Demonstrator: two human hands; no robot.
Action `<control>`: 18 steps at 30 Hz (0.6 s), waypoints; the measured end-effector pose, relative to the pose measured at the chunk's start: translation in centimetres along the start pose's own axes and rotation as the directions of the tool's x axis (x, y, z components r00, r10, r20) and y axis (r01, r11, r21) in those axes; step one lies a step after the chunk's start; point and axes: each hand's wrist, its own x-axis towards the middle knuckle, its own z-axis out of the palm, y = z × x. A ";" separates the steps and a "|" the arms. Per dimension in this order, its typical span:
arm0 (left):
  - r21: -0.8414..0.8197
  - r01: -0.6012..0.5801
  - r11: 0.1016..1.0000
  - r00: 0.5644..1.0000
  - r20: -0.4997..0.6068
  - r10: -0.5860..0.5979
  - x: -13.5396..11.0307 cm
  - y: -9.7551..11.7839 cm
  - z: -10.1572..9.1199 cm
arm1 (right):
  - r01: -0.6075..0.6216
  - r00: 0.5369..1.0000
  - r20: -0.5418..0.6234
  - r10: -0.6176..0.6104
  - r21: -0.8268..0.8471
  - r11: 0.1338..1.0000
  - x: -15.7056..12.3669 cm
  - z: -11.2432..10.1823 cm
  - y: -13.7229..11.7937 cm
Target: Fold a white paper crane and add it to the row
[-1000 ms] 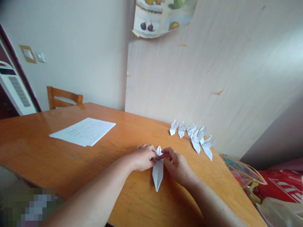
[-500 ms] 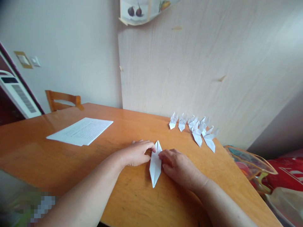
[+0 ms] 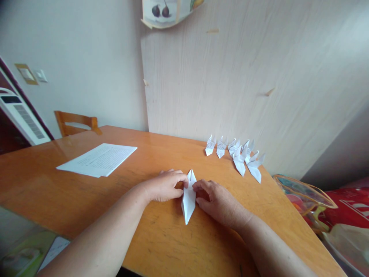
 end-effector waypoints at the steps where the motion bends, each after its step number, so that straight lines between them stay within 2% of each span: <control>1: 0.017 -0.009 1.000 1.000 -0.010 0.009 0.0 0.0 0.1 | 0.011 1.000 -0.002 -0.011 -0.003 1.000 0.0 0.0 0.0; 10: 0.160 -0.084 0.983 0.984 -0.142 0.108 0.0 -0.1 1.4 | 0.047 0.999 -0.007 -0.047 -0.045 0.998 -0.1 0.0 -0.4; 18: 0.168 -0.087 0.982 0.980 -0.162 0.115 0.0 0.0 1.5 | 0.095 0.994 -0.041 -0.100 -0.120 0.988 0.1 0.3 -0.4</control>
